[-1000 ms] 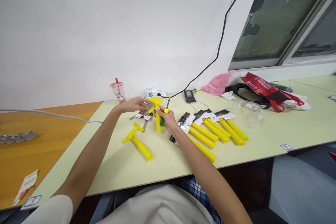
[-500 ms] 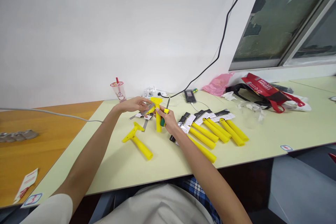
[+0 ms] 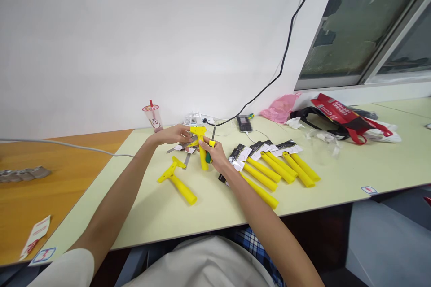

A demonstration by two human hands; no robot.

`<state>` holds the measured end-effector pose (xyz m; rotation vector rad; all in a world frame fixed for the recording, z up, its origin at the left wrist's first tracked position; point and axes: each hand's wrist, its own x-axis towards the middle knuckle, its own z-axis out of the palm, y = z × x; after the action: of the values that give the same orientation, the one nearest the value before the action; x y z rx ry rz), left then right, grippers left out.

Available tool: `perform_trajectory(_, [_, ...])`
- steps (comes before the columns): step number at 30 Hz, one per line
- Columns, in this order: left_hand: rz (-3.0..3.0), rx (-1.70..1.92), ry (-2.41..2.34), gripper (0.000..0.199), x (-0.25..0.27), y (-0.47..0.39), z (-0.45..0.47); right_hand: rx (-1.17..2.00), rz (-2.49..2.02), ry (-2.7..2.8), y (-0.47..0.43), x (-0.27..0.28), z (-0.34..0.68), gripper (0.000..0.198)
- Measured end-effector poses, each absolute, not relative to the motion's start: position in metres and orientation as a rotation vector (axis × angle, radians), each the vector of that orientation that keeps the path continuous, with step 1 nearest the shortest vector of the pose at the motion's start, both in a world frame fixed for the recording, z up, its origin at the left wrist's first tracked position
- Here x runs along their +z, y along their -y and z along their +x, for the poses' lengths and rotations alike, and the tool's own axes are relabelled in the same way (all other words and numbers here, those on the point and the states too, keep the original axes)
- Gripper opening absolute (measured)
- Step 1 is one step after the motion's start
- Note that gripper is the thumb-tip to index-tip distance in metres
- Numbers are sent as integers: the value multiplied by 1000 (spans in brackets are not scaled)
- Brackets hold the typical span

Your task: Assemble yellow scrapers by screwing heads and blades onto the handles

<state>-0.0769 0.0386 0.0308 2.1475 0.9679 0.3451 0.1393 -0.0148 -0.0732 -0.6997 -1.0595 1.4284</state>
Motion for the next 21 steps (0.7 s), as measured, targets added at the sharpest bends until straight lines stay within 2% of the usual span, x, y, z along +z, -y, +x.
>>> perform_trajectory(5, [2365,469,-1260,27,22,-37,-59,1347,-736,985,11,-78,138,52])
perform_trajectory(11, [2845,522,-1394,19,6,-20,-18,1208,-763,850,5,-80,143,52])
perform_trajectory(21, [3059,513,-1371,27,-9,-12,2,1154,-715,807,2,-75,146,59])
